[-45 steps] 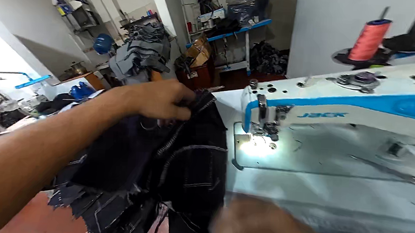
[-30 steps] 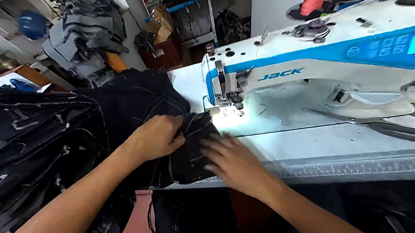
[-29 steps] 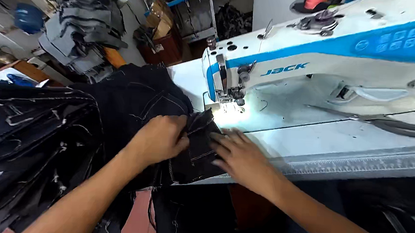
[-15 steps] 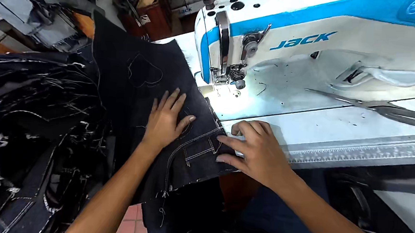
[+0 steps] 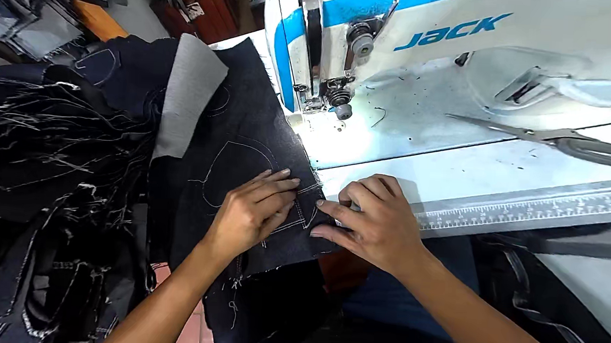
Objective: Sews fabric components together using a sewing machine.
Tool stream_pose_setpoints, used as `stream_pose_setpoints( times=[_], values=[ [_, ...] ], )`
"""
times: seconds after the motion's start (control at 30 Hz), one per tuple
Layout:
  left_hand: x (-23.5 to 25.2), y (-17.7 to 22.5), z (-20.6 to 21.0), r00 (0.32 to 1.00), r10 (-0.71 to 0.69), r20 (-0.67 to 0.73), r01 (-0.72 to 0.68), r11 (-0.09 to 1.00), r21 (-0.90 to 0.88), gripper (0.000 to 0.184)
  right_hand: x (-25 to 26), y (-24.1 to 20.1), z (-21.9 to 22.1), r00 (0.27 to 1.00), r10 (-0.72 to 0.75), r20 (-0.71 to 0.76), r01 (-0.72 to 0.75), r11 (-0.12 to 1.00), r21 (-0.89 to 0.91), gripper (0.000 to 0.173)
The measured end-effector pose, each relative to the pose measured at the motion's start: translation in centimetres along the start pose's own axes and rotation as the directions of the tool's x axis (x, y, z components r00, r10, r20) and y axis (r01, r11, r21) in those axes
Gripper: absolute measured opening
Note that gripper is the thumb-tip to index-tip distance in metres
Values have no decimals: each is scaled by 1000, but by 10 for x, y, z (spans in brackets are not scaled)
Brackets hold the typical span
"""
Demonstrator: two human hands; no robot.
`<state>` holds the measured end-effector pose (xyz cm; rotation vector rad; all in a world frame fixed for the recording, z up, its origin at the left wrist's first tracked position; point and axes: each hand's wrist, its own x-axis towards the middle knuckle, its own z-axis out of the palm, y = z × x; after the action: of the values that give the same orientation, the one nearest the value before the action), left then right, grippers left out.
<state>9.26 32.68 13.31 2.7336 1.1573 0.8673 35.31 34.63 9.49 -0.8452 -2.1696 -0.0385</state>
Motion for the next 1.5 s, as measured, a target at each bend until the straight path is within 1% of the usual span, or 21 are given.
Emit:
stream_pose_setpoints(
  times=[0.13, 0.17, 0.27, 0.33, 0.4, 0.43, 0.47, 0.53, 0.57, 0.63, 0.67, 0.77, 0.93, 1.03, 1.17, 1.3, 1.43, 1.5],
  values=[
    [-1, 5, 0, 995, 101, -7, -99, 986, 134, 18, 1, 0, -1, 1000, -7, 10, 7, 1000, -1, 41],
    [-1, 5, 1, 994, 111, -14, -108, 983, 145, 17, 2, 0, -1, 1000, -9, 9, 9, 1000, -3, 41],
    [-2, 4, 3, 995, 96, -21, -93, 989, 112, 17, 3, 1, 0, 999, -31, 16, 31, 999, -21, 41],
    [0, 5, 3, 998, 62, -17, -61, 996, 59, 17, 2, 0, -1, 997, -52, 58, 53, 998, -14, 40],
    [6, 3, 0, 1000, -15, -11, 15, 1000, 4, 19, 5, 1, -1, 991, -67, 116, 65, 998, 19, 40],
    [12, 0, -2, 997, -83, 5, 83, 997, 11, 23, 6, 3, -1, 988, -67, 138, 62, 997, 38, 40],
    [19, -4, -3, 985, -168, 41, 166, 984, 59, 30, 7, 4, -1, 985, -65, 159, 58, 997, 49, 40],
    [31, -14, -1, 933, -342, 114, 321, 932, 172, 46, 7, 4, -3, 977, -65, 202, 55, 997, 58, 42],
    [33, -20, 3, 913, -392, 115, 369, 912, 180, 50, 7, 3, -6, 972, -65, 227, 52, 997, 62, 43],
    [35, -26, 12, 891, -440, 113, 411, 887, 210, 59, 9, 4, -13, 958, -65, 279, 52, 997, 56, 44],
    [38, -27, 15, 885, -452, 116, 421, 881, 217, 59, 10, 6, -16, 952, -63, 298, 52, 998, 44, 44],
    [53, -28, 20, 877, -453, 162, 419, 884, 207, 54, 12, 12, -24, 944, -49, 326, 48, 999, 12, 40],
    [63, -53, 12, 901, -376, 216, 355, 926, 130, 57, 24, 12, -16, 938, -37, 344, 22, 999, 50, 41],
    [64, -57, 10, 906, -344, 247, 313, 936, 159, 57, 20, 5, -11, 949, -6, 317, -11, 999, 52, 43],
    [67, -59, 10, 887, -364, 282, 336, 931, 146, 55, 16, 6, -9, 958, 25, 286, -41, 998, 50, 41],
    [67, -60, 9, 889, -361, 281, 336, 932, 132, 55, 20, 7, -7, 959, 29, 281, -40, 999, 35, 40],
    [72, -55, 9, 867, -389, 312, 346, 920, 185, 53, 23, 10, -13, 952, 10, 306, -16, 1000, 17, 42],
    [78, -59, 8, 859, -398, 322, 352, 916, 193, 55, 29, 15, -13, 949, 6, 314, -15, 1000, 23, 42]
  ],
)
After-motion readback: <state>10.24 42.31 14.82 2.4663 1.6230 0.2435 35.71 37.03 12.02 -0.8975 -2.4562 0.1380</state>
